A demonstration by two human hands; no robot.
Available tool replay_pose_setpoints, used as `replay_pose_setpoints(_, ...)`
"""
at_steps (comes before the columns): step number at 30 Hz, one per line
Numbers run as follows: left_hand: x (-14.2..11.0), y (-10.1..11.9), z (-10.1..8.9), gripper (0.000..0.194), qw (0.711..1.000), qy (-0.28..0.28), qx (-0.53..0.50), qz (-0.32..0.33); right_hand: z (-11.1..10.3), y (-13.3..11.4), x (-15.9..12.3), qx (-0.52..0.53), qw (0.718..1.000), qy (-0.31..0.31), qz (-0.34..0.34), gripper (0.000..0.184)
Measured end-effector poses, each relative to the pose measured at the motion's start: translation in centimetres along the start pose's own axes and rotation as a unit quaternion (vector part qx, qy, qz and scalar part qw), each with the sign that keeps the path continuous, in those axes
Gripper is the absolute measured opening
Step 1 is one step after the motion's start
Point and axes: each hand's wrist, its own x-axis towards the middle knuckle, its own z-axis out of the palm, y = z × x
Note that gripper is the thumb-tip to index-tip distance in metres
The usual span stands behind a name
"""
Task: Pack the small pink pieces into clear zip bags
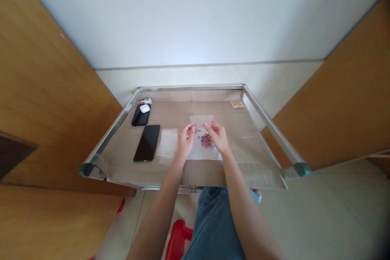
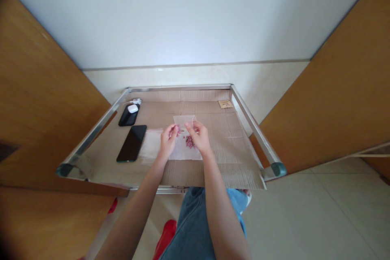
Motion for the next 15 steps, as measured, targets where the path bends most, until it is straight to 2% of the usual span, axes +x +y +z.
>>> replay_pose_setpoints(4,-0.03,0.17,0.03,0.033,1.0,0.005,-0.004,-0.003,0.43,0.45,0.1,0.023,0.999,-0.004,0.023,0.041)
replay_pose_setpoints(8,0.0,0.65,0.08,0.034,0.999,0.017,-0.037,-0.012,0.76,0.52,0.37,0.079,0.994,0.027,0.073,0.047)
replay_pose_setpoints(12,0.03,0.95,0.06,0.033,0.997,0.01,-0.07,-0.014,0.98,0.18,0.51,0.158,0.976,0.059,0.138,0.049)
replay_pose_setpoints(15,-0.02,0.92,0.02,0.031,0.998,0.008,-0.069,-0.012,1.03,0.04,0.62,0.218,0.959,0.082,0.159,0.047)
